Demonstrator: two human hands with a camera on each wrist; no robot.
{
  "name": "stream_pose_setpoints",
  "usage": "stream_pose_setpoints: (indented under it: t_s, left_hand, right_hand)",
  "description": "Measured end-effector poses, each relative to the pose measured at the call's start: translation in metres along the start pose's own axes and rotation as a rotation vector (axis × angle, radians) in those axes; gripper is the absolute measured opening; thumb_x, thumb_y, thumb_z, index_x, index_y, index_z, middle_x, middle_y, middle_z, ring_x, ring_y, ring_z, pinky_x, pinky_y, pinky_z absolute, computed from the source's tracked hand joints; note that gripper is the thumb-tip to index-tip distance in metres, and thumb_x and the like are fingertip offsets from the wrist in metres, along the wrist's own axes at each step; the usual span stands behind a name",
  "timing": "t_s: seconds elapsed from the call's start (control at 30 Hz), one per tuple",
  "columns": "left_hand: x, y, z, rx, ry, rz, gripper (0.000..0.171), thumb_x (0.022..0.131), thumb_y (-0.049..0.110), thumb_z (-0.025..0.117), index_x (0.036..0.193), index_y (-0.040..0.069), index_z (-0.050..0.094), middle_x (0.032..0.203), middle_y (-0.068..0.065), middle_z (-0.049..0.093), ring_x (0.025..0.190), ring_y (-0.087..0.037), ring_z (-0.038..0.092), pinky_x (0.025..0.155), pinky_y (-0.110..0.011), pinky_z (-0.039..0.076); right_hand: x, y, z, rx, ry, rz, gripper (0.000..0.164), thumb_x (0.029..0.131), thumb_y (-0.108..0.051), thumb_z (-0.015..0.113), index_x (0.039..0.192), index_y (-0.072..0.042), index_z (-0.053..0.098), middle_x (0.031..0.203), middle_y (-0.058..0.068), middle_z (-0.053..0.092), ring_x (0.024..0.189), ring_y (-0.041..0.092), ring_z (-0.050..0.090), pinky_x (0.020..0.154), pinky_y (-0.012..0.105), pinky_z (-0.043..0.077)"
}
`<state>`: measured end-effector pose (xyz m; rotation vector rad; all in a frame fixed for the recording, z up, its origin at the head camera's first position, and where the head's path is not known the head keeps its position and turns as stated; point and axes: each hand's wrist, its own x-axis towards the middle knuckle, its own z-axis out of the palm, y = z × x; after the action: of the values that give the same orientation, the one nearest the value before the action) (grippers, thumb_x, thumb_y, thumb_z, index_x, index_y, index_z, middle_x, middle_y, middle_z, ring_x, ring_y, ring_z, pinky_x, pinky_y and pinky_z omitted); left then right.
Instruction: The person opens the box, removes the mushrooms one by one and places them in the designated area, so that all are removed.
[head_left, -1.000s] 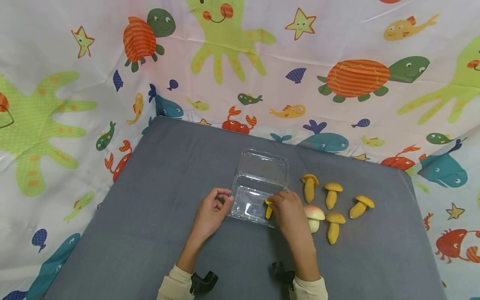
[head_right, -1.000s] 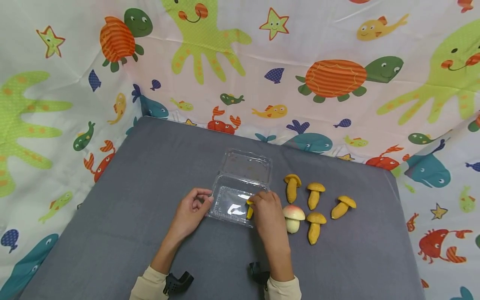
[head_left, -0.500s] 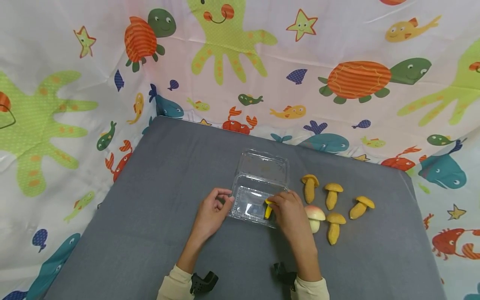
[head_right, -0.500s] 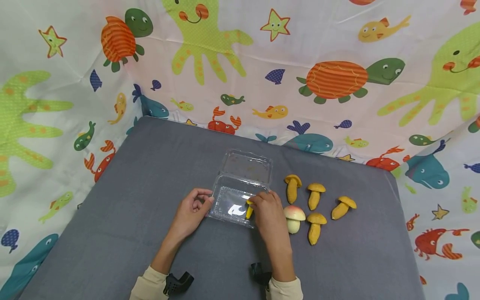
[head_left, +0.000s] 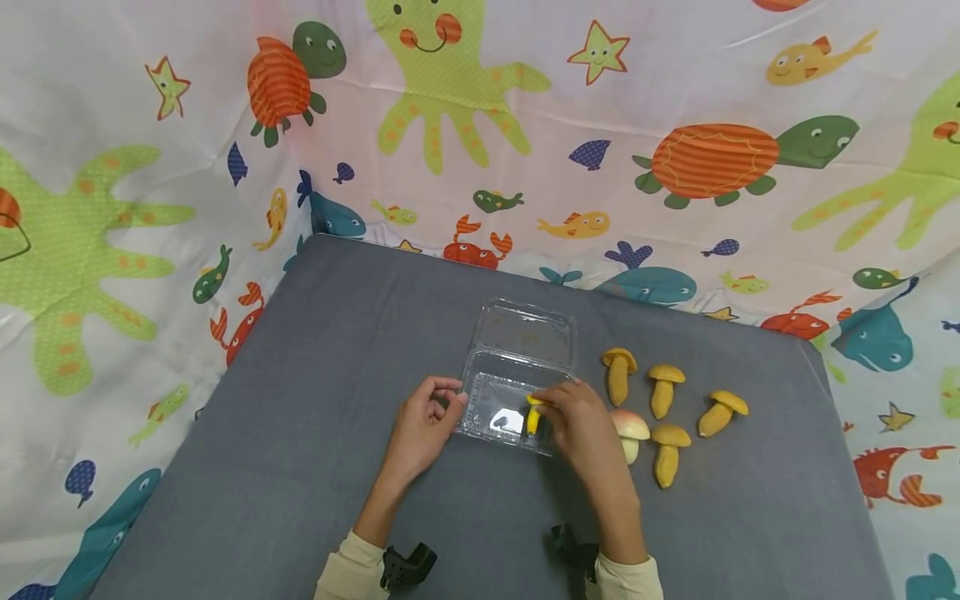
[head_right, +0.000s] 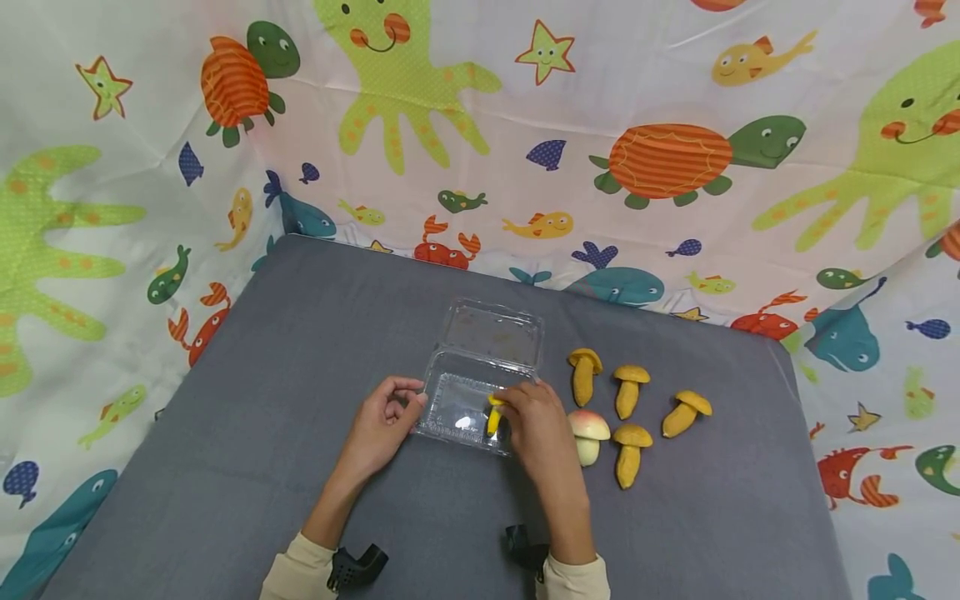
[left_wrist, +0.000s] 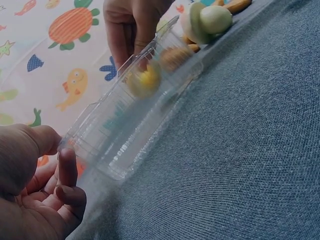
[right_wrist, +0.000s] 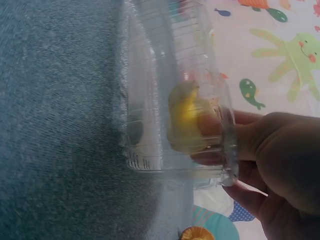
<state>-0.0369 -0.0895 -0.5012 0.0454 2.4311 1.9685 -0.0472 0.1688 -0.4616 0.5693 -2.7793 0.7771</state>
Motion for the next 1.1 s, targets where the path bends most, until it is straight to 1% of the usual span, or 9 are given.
stream_pose_setpoints:
  t_s: [0.1, 0.2, 0.33, 0.57, 0.7, 0.8, 0.93, 1.03, 1.1]
  left_hand:
    - [-0.001, 0.001, 0.000, -0.002, 0.004, -0.002, 0.025, 0.104, 0.024, 0.072, 0.125, 0.010, 0.069, 0.101, -0.004, 0.067, 0.060, -0.015, 0.060, 0.049, -0.023, 0.042]
    - [0.000, 0.001, 0.000, -0.006, 0.003, 0.000, 0.026, 0.103, 0.023, 0.073, 0.124, 0.009, 0.069, 0.101, -0.006, 0.067, 0.059, -0.015, 0.060, 0.049, -0.024, 0.043]
    - [0.001, -0.001, 0.000, 0.002, -0.004, -0.007, 0.026, 0.104, 0.024, 0.072, 0.125, 0.010, 0.068, 0.101, -0.004, 0.067, 0.060, -0.015, 0.061, 0.050, -0.024, 0.044]
    - [0.000, 0.001, -0.001, -0.014, 0.003, -0.005, 0.027, 0.103, 0.026, 0.073, 0.125, 0.010, 0.069, 0.101, -0.007, 0.067, 0.061, -0.017, 0.061, 0.050, -0.025, 0.045]
    - [0.000, 0.002, 0.000, -0.022, 0.013, -0.008, 0.026, 0.103, 0.024, 0.073, 0.125, 0.009, 0.070, 0.101, -0.008, 0.067, 0.061, -0.017, 0.059, 0.050, -0.024, 0.043]
    - [-0.001, 0.004, 0.002, -0.023, 0.030, -0.019, 0.027, 0.103, 0.019, 0.073, 0.125, 0.006, 0.069, 0.101, -0.011, 0.067, 0.060, -0.017, 0.058, 0.049, -0.022, 0.040]
    - [-0.006, 0.023, 0.001, -0.026, 0.045, -0.020, 0.025, 0.102, 0.009, 0.072, 0.124, -0.003, 0.067, 0.100, -0.016, 0.067, 0.059, -0.018, 0.056, 0.050, -0.021, 0.039]
    - [-0.009, 0.037, -0.001, -0.030, 0.046, -0.014, 0.024, 0.102, 0.005, 0.071, 0.122, -0.006, 0.067, 0.098, -0.018, 0.066, 0.058, -0.017, 0.055, 0.050, -0.021, 0.038]
    - [-0.009, 0.039, -0.001, -0.033, 0.046, -0.013, 0.023, 0.101, 0.005, 0.071, 0.122, -0.005, 0.067, 0.098, -0.017, 0.066, 0.058, -0.016, 0.055, 0.050, -0.020, 0.038]
  right_hand:
    - [0.000, -0.003, -0.002, 0.027, 0.002, 0.031, 0.023, 0.089, 0.000, 0.083, 0.111, -0.009, 0.081, 0.103, 0.001, 0.076, 0.100, 0.023, 0.072, 0.112, 0.047, 0.048]
    - [-0.001, -0.005, -0.005, 0.035, 0.003, 0.041, 0.023, 0.091, -0.002, 0.081, 0.113, -0.011, 0.081, 0.106, 0.000, 0.076, 0.103, 0.022, 0.071, 0.102, 0.044, 0.055]
    - [-0.001, -0.009, -0.010, 0.047, 0.023, 0.033, 0.025, 0.092, -0.003, 0.082, 0.115, -0.012, 0.080, 0.109, -0.001, 0.075, 0.103, 0.020, 0.072, 0.090, 0.042, 0.059]
    - [0.000, -0.012, -0.028, 0.081, 0.106, 0.001, 0.033, 0.088, 0.001, 0.084, 0.117, -0.013, 0.079, 0.111, -0.001, 0.074, 0.102, 0.019, 0.072, 0.084, 0.041, 0.060]
    - [-0.001, -0.016, -0.040, 0.067, 0.138, 0.008, 0.034, 0.088, 0.002, 0.083, 0.118, -0.014, 0.079, 0.111, -0.002, 0.074, 0.099, 0.018, 0.072, 0.079, 0.041, 0.060]
    - [-0.001, -0.019, -0.049, 0.056, 0.154, 0.019, 0.036, 0.090, 0.002, 0.081, 0.122, -0.014, 0.078, 0.115, -0.002, 0.073, 0.101, 0.018, 0.071, 0.081, 0.041, 0.060]
    - [-0.002, -0.021, -0.061, 0.070, 0.190, 0.038, 0.036, 0.092, 0.002, 0.079, 0.124, -0.014, 0.078, 0.117, -0.001, 0.073, 0.104, 0.019, 0.070, 0.083, 0.038, 0.059]
    - [-0.003, -0.018, -0.068, 0.078, 0.230, 0.057, 0.036, 0.092, 0.002, 0.079, 0.124, -0.015, 0.078, 0.117, -0.001, 0.073, 0.096, 0.017, 0.068, 0.073, 0.030, 0.056]
    - [-0.004, -0.015, -0.074, 0.069, 0.263, 0.066, 0.037, 0.092, 0.002, 0.079, 0.124, -0.017, 0.079, 0.117, -0.001, 0.073, 0.089, 0.015, 0.066, 0.065, 0.025, 0.050]
